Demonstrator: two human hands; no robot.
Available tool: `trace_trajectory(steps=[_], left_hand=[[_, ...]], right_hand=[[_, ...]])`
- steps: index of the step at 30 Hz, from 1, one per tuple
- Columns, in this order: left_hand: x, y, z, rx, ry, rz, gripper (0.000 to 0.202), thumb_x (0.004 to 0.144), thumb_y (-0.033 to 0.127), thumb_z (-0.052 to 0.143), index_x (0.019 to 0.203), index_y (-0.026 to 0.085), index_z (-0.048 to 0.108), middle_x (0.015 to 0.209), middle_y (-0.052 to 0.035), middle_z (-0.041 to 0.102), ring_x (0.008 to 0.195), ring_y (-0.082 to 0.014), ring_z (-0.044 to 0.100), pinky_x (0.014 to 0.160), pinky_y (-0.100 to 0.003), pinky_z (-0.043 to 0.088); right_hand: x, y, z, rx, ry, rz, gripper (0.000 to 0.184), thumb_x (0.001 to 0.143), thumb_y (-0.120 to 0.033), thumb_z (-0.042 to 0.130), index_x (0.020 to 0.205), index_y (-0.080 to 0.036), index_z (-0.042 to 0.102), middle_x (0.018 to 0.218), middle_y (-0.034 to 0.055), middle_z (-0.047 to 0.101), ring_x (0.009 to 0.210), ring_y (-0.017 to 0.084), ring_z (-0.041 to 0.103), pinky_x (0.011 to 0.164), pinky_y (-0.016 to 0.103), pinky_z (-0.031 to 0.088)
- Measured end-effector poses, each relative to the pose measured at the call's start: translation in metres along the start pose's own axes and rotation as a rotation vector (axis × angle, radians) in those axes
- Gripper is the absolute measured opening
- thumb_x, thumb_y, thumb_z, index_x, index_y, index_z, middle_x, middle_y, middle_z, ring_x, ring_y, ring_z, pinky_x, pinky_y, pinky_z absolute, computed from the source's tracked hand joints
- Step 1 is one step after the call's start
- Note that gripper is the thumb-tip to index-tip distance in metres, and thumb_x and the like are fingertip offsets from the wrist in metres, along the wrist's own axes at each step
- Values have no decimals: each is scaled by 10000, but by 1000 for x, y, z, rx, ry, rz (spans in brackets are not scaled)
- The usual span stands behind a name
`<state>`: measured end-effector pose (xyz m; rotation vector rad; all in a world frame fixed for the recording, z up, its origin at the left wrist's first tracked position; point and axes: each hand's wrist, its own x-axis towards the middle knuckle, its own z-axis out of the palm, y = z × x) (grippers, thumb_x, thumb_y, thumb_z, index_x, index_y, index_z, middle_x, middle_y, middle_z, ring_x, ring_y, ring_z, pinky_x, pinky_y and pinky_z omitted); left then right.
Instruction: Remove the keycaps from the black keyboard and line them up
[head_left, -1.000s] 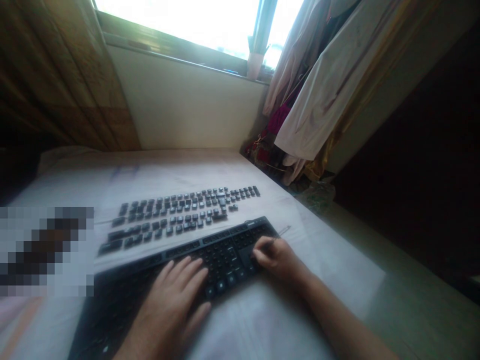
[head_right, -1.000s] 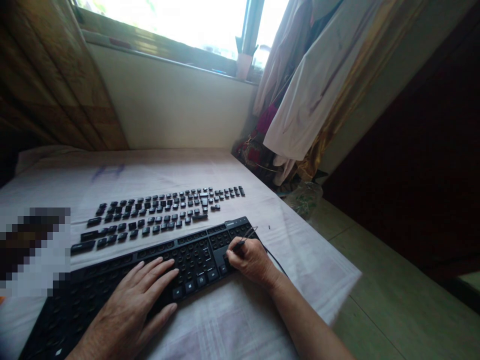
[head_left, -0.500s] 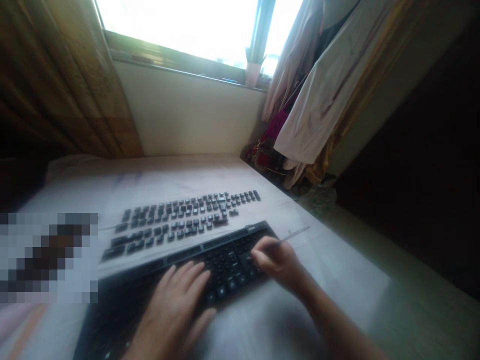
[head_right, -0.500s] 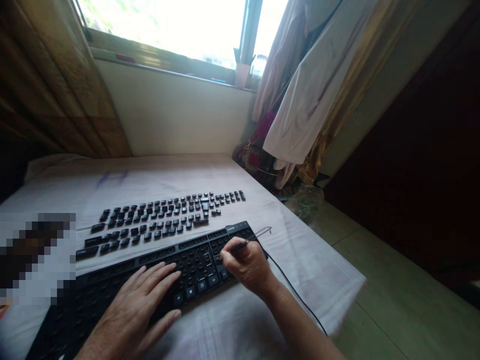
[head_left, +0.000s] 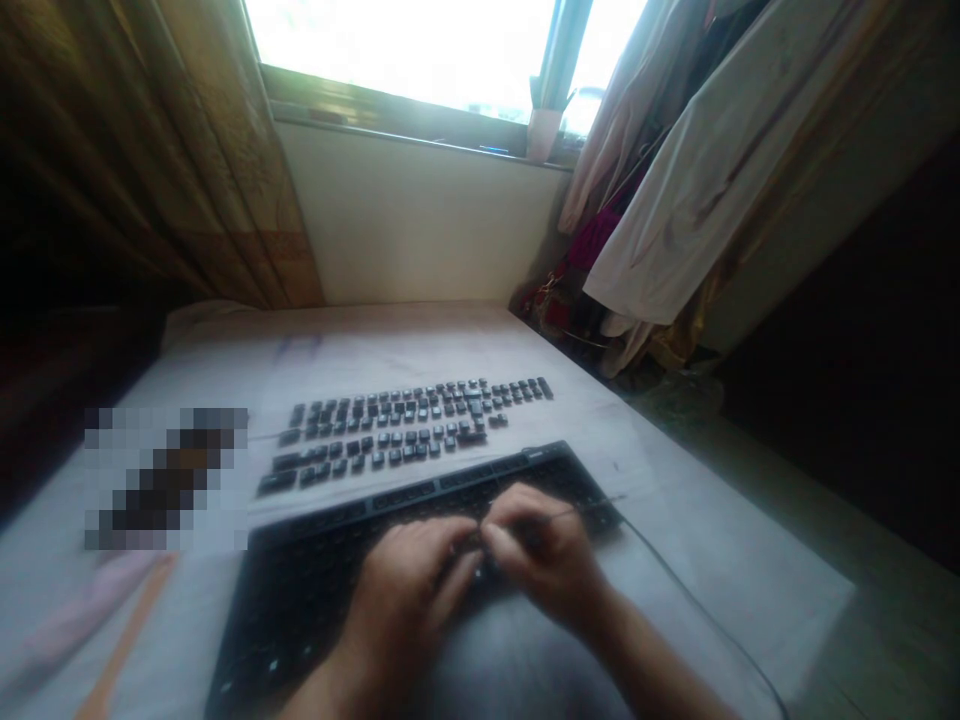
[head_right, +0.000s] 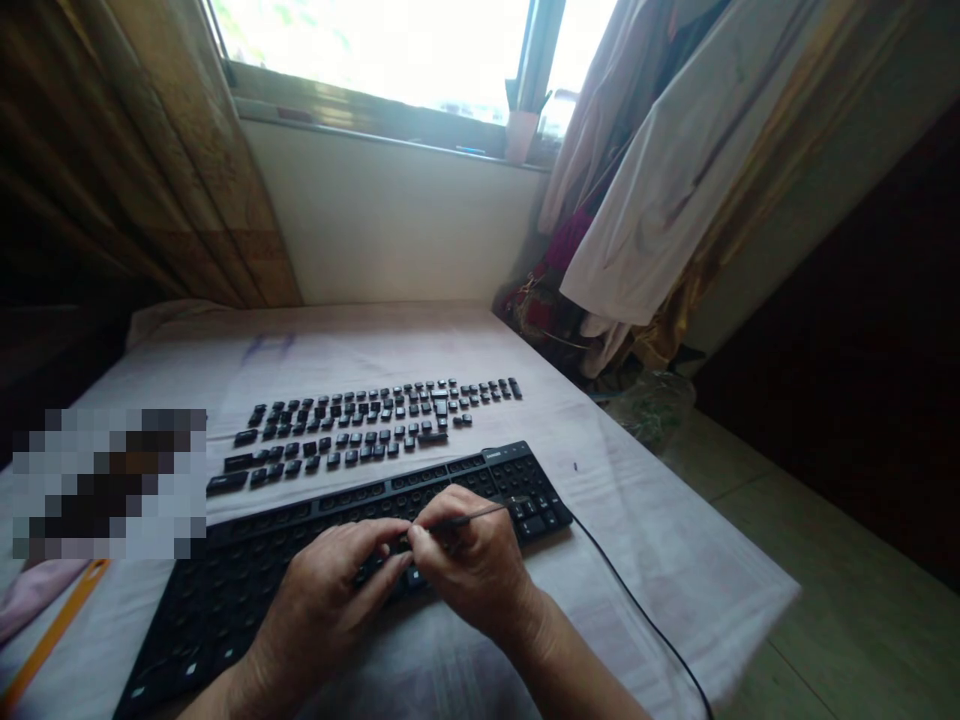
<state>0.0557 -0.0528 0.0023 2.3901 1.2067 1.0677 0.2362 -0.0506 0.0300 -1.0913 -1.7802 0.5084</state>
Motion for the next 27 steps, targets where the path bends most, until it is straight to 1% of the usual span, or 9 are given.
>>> trace_trajectory(steps=[3, 5, 7, 9, 16, 18, 21, 24, 27], left_hand=[[-1, -2, 1, -91, -62, -96, 153, 904, 264, 566, 1007, 270, 678, 908, 8, 767, 759, -171, 711, 716, -278, 558], [-1, -2, 2, -146, -100, -143, 154, 897, 248, 570, 997, 280, 682, 899, 19, 763, 769, -161, 709, 719, -256, 548], [1, -2, 1, -186, -122, -169, 160, 892, 242, 560, 982, 278, 687, 872, 23, 760, 762, -158, 706, 707, -243, 536], [4, -1, 1, -223, -146, -210, 171, 886, 235, 548, 967, 270, 695, 840, 27, 756, 737, -153, 702, 688, -231, 523], [7, -4, 1, -270, -267, -395, 164, 859, 255, 575, 937, 251, 720, 850, 16, 764, 773, -173, 708, 702, -245, 484], [7, -7, 1, -366, -256, -457, 169, 860, 293, 586, 953, 242, 718, 862, 3, 765, 788, -185, 708, 722, -260, 494], [9, -8, 0, -656, -212, -560, 221, 843, 349, 620, 990, 204, 700, 924, -38, 765, 848, -202, 708, 756, -272, 513], [12, -7, -2, -905, -201, -656, 290, 799, 393, 677, 980, 166, 686, 875, -55, 749, 798, -190, 695, 708, -258, 514], [15, -6, -3, -984, -191, -722, 337, 754, 419, 721, 967, 160, 680, 790, -33, 716, 712, -161, 663, 654, -238, 504]], right_hand=[[1, 0, 5, 64, 74, -15, 114, 782, -126, 574, 743, -213, 637, 868, 68, 706, 843, 196, 683, 774, 312, 546], [0, 1, 10, 177, 74, 48, 164, 788, -114, 553, 870, -213, 655, 995, 80, 721, 967, 205, 683, 873, 333, 539], [-2, 3, 14, 288, 21, 129, 200, 822, -128, 531, 947, -212, 662, 970, 65, 735, 943, 190, 695, 859, 317, 552], [-3, 4, 18, 349, -10, 187, 162, 858, -158, 535, 933, -209, 669, 892, 45, 737, 854, 170, 703, 788, 283, 568], [2, 3, 22, 525, 166, 207, 71, 923, -247, 567, 912, -228, 635, 827, 6, 716, 793, 151, 680, 760, 277, 552], [4, 3, 20, 480, 171, 207, 83, 922, -253, 556, 919, -229, 636, 747, -16, 671, 689, 130, 635, 668, 240, 528], [3, 4, 16, 299, 74, 221, 87, 872, -249, 573, 860, -211, 650, 657, -27, 622, 571, 116, 566, 549, 213, 472], [0, 6, 14, 152, -41, 251, 56, 792, -236, 640, 822, -200, 671, 645, -17, 652, 554, 125, 579, 530, 214, 468], [0, 6, 12, 87, -131, 201, 123, 787, -261, 679, 884, -189, 700, 710, 13, 720, 584, 140, 633, 565, 223, 497]])
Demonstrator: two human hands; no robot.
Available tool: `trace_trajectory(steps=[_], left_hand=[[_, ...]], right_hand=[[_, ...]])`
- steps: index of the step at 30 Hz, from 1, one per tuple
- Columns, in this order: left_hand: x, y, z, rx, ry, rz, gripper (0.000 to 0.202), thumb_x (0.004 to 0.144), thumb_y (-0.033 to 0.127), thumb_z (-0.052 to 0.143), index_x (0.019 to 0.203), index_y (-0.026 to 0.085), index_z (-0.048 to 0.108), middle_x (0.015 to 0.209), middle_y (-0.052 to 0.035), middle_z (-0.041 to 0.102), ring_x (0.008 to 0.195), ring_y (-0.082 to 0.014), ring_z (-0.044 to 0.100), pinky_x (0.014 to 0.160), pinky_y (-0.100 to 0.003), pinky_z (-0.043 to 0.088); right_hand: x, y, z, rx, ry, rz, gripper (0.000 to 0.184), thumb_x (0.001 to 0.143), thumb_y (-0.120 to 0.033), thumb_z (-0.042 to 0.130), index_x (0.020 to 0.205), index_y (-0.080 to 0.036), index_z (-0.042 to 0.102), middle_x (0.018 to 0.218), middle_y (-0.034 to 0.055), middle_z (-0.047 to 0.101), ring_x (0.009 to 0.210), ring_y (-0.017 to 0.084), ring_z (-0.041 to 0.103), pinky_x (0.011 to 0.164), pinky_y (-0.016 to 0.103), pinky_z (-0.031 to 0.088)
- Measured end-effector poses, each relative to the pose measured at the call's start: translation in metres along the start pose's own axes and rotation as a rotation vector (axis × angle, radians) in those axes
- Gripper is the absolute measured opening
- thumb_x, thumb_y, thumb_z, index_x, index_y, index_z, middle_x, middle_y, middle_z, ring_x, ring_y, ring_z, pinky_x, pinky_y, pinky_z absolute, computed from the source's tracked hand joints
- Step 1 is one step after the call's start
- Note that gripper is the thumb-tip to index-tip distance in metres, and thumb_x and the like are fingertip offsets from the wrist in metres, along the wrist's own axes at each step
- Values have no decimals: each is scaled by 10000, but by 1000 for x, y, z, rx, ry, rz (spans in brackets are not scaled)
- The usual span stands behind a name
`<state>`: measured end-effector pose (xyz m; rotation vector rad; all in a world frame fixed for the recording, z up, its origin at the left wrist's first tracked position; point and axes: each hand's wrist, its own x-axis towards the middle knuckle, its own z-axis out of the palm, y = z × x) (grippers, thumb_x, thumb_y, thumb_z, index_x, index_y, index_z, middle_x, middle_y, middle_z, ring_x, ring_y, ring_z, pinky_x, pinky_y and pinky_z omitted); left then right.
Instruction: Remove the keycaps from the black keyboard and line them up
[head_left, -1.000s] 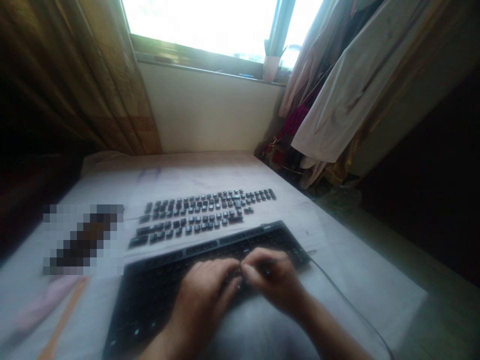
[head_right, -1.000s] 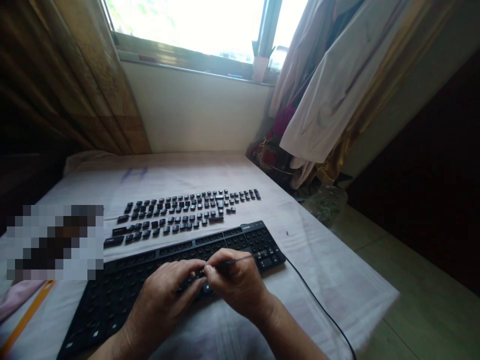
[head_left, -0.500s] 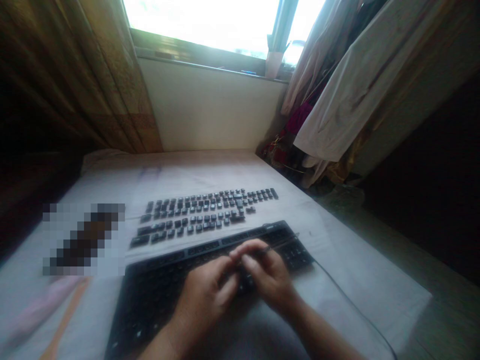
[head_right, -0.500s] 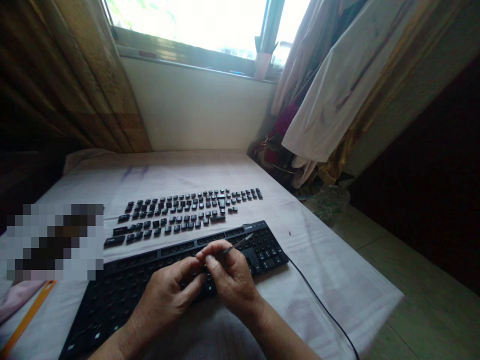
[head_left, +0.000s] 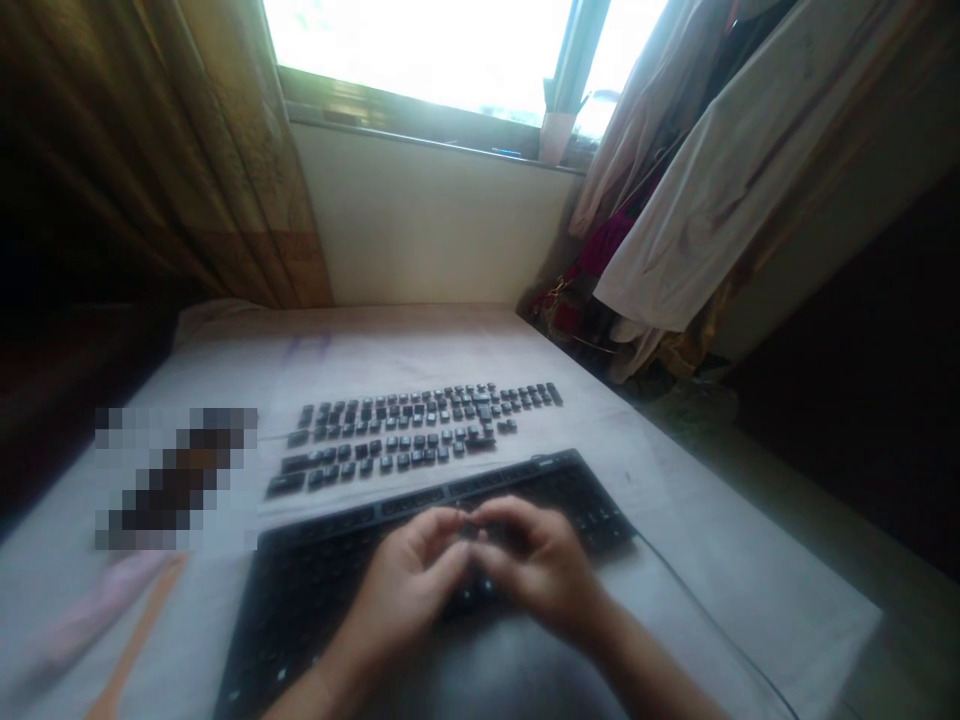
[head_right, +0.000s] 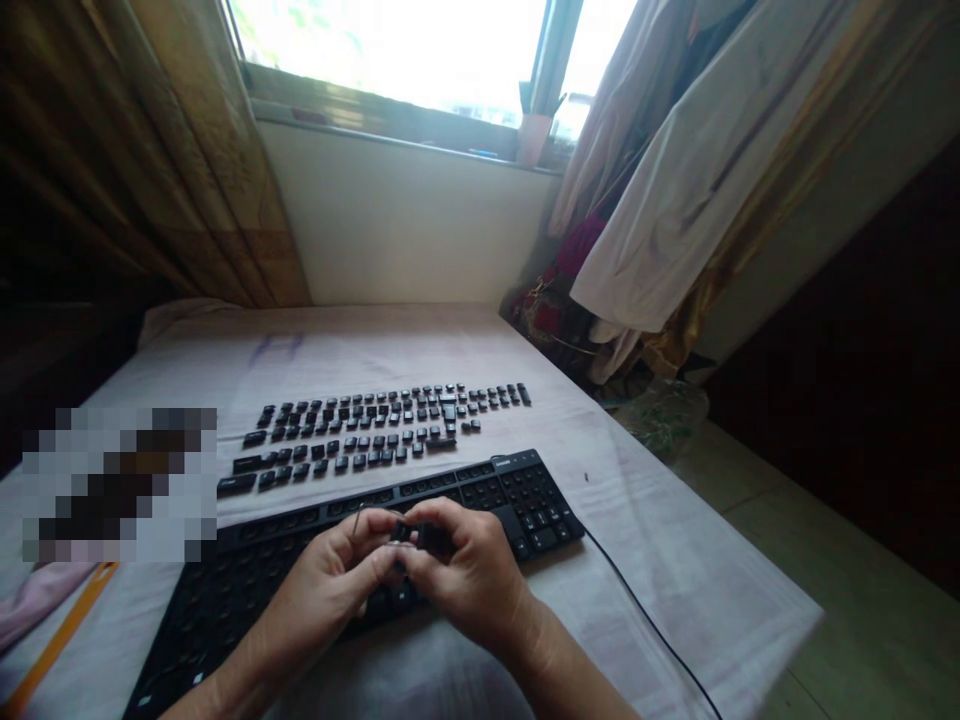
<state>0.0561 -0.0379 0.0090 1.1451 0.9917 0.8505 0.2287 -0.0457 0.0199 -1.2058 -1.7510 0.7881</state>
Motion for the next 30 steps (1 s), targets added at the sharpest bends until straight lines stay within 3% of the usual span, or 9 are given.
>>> trace_trajectory(steps=[5, 10, 14, 17, 19, 23, 30], left_hand=[[2, 2, 0, 14, 39, -28, 339, 749, 447, 705, 932, 162, 686, 773, -20, 683, 655, -140, 633, 583, -212, 495], [1, -2, -1, 127, 36, 31, 299, 824, 417, 625, 1006, 186, 680, 832, -40, 729, 651, -146, 666, 578, -215, 527], [3, -16, -10, 275, 63, 136, 360, 890, 399, 558, 1202, 228, 611, 1057, -70, 758, 835, -186, 735, 722, -266, 590], [4, -25, -19, 490, 155, 304, 353, 903, 370, 559, 1240, 271, 596, 1062, -35, 772, 988, -187, 728, 861, -267, 575], [4, -27, -23, 623, 192, 428, 324, 911, 351, 564, 1229, 301, 602, 1027, -2, 782, 940, -160, 744, 860, -230, 573], [3, -28, -25, 749, 229, 614, 293, 917, 305, 573, 1209, 315, 604, 990, 26, 789, 848, -126, 761, 777, -161, 581], [6, -31, -28, 775, 228, 669, 291, 916, 295, 573, 1203, 300, 619, 992, 11, 793, 830, -137, 767, 773, -177, 591]], right_hand=[[6, -1, -7, -154, -67, -121, 122, 796, -220, 684, 904, -174, 720, 776, 43, 762, 645, 158, 700, 622, 222, 514], [12, -2, -9, -210, -109, -116, 147, 765, -162, 643, 879, -185, 733, 762, 34, 764, 658, 168, 714, 623, 227, 508], [30, 1, -26, -241, -139, -19, 154, 771, -205, 646, 895, -201, 738, 794, 27, 770, 718, 178, 719, 681, 247, 517], [58, 17, -48, -473, -107, 133, 209, 808, -229, 633, 989, -213, 738, 888, 34, 780, 819, 193, 719, 750, 264, 515], [78, 33, -61, -652, -116, 234, 221, 814, -230, 637, 1007, -225, 746, 948, 43, 781, 867, 210, 711, 770, 277, 503], [105, 63, -70, -752, -187, 287, 179, 763, -240, 697, 927, -238, 770, 879, 44, 782, 845, 230, 704, 729, 281, 476], [114, 76, -64, -832, -257, 307, 254, 751, -292, 703, 995, -261, 767, 924, 50, 780, 881, 240, 700, 713, 276, 461]])
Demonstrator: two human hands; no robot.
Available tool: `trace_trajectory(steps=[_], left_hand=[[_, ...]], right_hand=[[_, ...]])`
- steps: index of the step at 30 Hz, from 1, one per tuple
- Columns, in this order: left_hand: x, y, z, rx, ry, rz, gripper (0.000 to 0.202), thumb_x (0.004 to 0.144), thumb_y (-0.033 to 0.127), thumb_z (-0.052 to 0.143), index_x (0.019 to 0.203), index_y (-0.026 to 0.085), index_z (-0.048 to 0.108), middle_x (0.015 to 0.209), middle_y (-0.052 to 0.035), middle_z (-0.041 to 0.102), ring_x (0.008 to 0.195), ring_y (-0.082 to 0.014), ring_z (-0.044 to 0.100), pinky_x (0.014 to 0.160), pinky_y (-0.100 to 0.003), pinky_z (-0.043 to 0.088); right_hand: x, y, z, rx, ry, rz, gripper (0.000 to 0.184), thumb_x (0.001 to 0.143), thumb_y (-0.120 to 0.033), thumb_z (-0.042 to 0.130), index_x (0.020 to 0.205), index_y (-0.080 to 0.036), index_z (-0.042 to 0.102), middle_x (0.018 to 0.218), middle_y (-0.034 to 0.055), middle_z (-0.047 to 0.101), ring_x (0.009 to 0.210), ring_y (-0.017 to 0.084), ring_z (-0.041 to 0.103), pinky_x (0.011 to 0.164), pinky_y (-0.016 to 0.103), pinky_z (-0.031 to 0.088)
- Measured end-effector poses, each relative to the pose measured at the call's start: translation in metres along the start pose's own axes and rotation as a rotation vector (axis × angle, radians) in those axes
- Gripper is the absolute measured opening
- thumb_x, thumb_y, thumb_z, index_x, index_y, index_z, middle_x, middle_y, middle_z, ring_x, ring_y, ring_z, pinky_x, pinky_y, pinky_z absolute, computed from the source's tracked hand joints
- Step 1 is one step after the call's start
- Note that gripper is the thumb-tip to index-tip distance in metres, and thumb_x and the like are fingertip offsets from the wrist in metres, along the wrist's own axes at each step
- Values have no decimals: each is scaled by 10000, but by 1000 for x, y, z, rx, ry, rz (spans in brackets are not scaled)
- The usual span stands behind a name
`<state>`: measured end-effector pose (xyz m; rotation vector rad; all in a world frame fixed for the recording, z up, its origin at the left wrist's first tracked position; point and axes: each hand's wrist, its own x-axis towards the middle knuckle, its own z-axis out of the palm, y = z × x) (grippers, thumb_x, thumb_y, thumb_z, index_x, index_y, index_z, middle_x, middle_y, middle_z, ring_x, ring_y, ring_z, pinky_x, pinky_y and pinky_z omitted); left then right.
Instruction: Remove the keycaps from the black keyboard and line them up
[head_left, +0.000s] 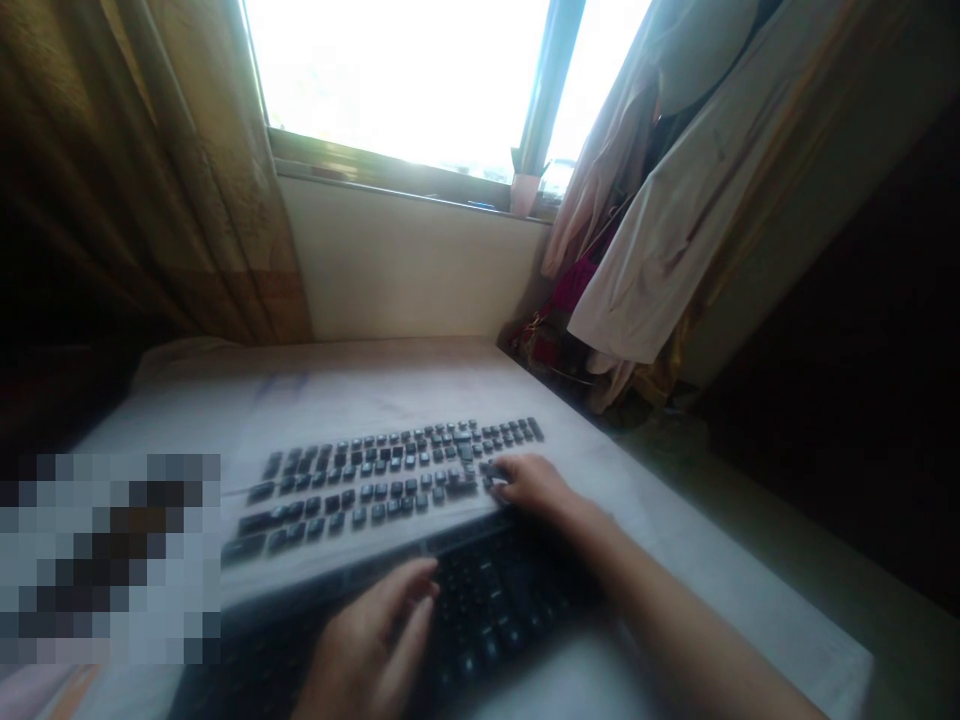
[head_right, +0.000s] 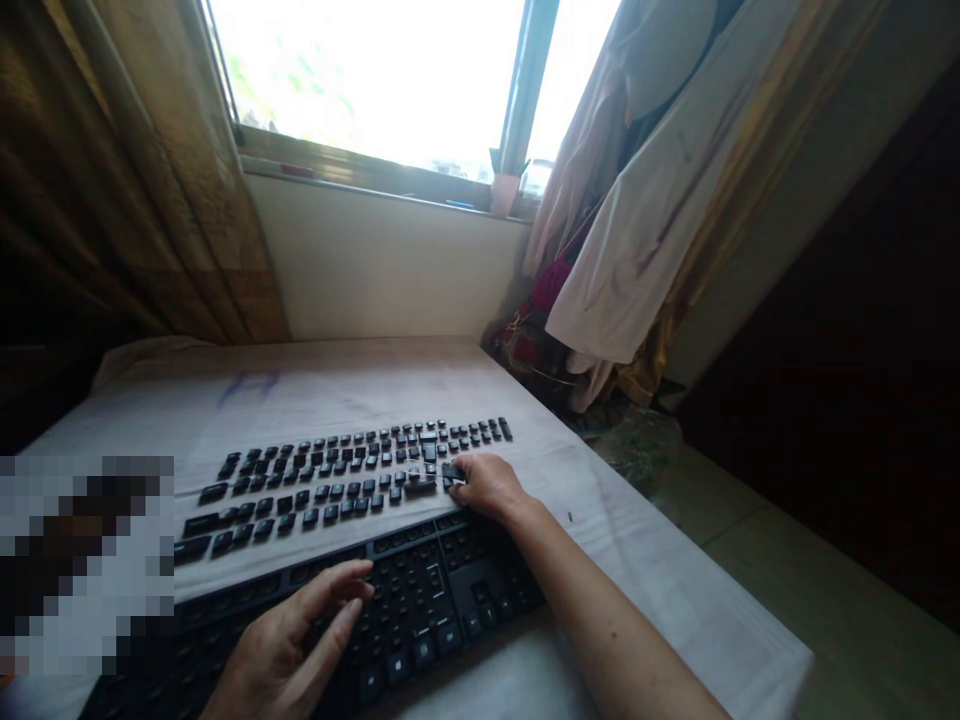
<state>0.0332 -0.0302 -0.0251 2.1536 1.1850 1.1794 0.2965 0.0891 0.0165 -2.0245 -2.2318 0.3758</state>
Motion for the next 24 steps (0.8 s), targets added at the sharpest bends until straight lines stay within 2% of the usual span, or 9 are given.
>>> trace_trajectory(steps=[6, 10, 16, 19, 24], left_hand=[[2, 4, -2, -18, -46, -124, 263, 910, 326, 566, 1145, 286, 678, 1000, -22, 794, 855, -182, 767, 801, -227, 601], [2, 6, -2, -30, -53, -147, 273, 896, 324, 571, 1140, 294, 690, 987, -21, 795, 852, -191, 765, 808, -243, 602], [2, 5, -1, -15, -58, -147, 267, 905, 326, 553, 1136, 290, 683, 995, -16, 793, 859, -181, 763, 806, -236, 598], [2, 6, -1, -7, -60, -148, 264, 912, 323, 550, 1143, 290, 674, 998, -12, 791, 864, -174, 761, 812, -232, 595], [1, 6, -2, -1, -52, -136, 267, 909, 316, 545, 1142, 290, 674, 987, -13, 792, 859, -183, 761, 812, -248, 599]], right_hand=[[1, 2, -1, 1, 22, -23, 317, 759, -283, 693, 1070, -273, 755, 977, 49, 782, 914, 240, 704, 760, 286, 483], [-4, -3, -2, 27, 48, -58, 342, 790, -252, 664, 1122, -285, 739, 1006, 38, 783, 923, 229, 708, 790, 287, 496], [-11, -21, 1, 59, -7, -185, 387, 751, -162, 640, 1080, -324, 764, 979, 18, 794, 924, 237, 720, 840, 306, 506], [-13, -24, 3, 71, -11, -192, 351, 746, -168, 643, 1039, -300, 782, 958, 41, 796, 912, 255, 721, 839, 333, 512], [-15, -20, 5, 174, 38, -178, 299, 725, -156, 670, 958, -298, 793, 894, 18, 794, 866, 223, 712, 824, 304, 510]])
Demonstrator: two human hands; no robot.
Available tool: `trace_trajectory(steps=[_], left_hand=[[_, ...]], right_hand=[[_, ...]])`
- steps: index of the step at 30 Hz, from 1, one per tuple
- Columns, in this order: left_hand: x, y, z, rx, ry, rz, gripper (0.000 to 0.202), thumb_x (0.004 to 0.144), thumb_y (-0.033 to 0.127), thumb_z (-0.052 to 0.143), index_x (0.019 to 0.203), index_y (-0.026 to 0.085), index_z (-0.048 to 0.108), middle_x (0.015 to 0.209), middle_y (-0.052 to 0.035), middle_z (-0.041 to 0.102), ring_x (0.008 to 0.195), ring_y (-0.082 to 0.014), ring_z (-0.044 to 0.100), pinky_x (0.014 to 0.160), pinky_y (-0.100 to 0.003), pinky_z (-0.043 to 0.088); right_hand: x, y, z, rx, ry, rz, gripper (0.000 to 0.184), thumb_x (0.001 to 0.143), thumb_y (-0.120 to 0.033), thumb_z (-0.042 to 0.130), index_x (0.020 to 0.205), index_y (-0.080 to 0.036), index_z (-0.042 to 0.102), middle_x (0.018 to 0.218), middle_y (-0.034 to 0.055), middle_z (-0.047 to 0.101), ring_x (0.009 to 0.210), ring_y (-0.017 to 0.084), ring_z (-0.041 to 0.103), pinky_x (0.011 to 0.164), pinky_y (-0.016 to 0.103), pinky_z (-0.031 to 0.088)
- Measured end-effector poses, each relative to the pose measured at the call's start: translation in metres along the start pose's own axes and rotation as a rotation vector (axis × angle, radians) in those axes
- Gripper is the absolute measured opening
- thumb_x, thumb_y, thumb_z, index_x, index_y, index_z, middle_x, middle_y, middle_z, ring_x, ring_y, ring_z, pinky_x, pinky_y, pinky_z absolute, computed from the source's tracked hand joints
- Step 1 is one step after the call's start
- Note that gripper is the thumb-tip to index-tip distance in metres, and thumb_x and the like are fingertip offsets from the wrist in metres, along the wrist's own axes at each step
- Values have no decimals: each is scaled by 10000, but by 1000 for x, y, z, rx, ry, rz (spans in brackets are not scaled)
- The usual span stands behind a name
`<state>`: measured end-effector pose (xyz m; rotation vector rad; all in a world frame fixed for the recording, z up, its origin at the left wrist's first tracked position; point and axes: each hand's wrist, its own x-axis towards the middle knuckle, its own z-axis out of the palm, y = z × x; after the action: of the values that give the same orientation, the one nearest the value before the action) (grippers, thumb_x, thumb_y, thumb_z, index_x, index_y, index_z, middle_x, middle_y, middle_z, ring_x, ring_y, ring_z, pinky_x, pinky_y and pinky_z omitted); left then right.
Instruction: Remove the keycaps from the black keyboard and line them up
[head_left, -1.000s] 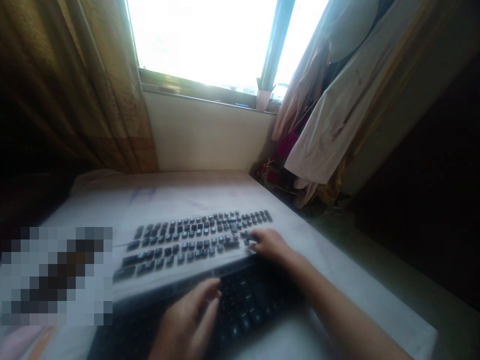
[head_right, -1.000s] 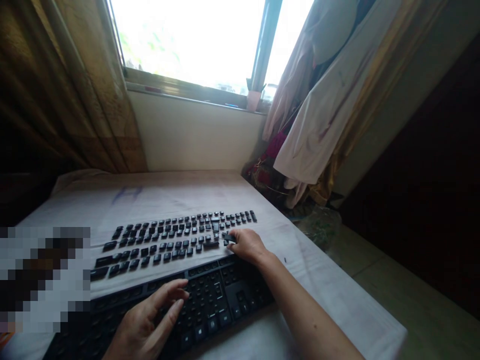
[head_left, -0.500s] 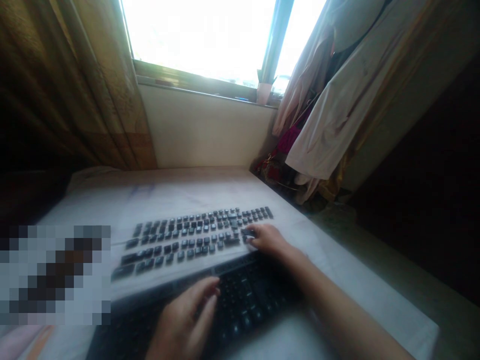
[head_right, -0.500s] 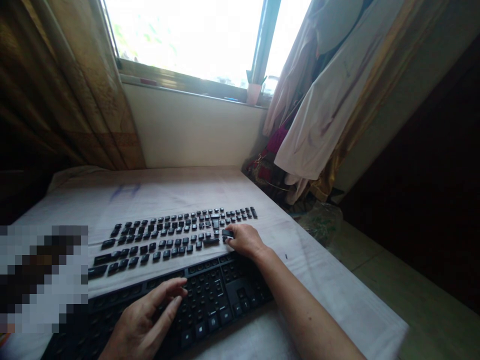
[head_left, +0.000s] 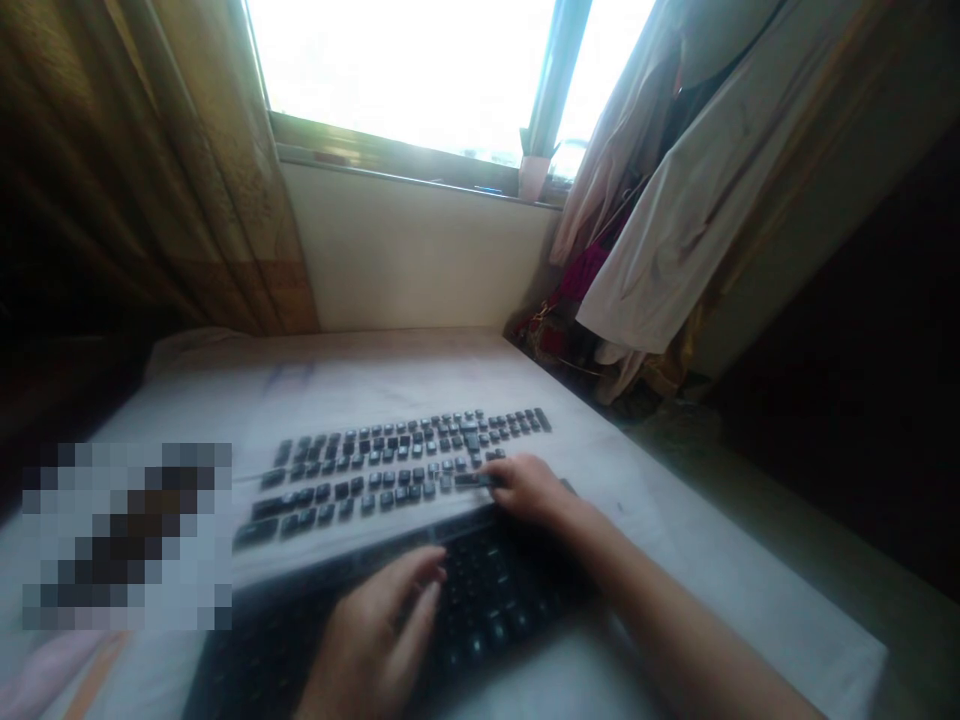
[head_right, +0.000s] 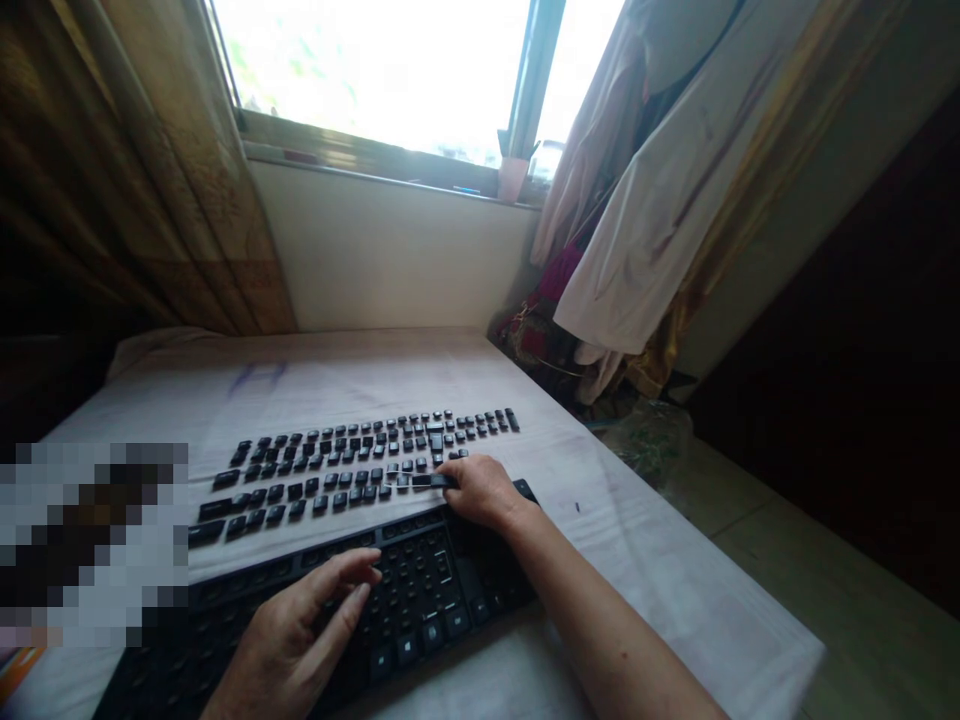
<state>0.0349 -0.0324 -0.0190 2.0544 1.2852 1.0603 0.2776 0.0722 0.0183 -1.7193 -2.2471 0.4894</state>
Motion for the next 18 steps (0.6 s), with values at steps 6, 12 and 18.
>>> trace_trajectory(steps=[6, 12, 18], left_hand=[[-1, -3, -3, 65, -27, 13, 277, 930, 332, 532, 1180, 291, 645, 1009, -15, 785, 873, -176, 757, 795, -229, 597], [-2, 0, -3, 318, -54, 265, 329, 898, 366, 582, 1211, 285, 646, 1180, -51, 736, 1094, -253, 688, 944, -389, 563], [-11, -20, 5, 601, -192, 405, 883, 725, 540, 729, 1486, 245, 394, 1500, -148, 470, 1329, -433, 474, 1029, -645, 425]], right_hand=[[-15, 10, -12, 229, 178, 23, 348, 909, -435, 532, 955, -179, 764, 706, 20, 719, 687, 180, 664, 665, 265, 515], [-62, 25, -31, 495, 463, 163, 800, 939, -707, 166, 750, -157, 715, 587, 40, 590, 570, 167, 567, 564, 279, 482], [-97, 41, -21, 581, 429, 272, 609, 849, -729, 413, 652, -190, 616, 559, 3, 536, 555, 161, 528, 545, 276, 432]])
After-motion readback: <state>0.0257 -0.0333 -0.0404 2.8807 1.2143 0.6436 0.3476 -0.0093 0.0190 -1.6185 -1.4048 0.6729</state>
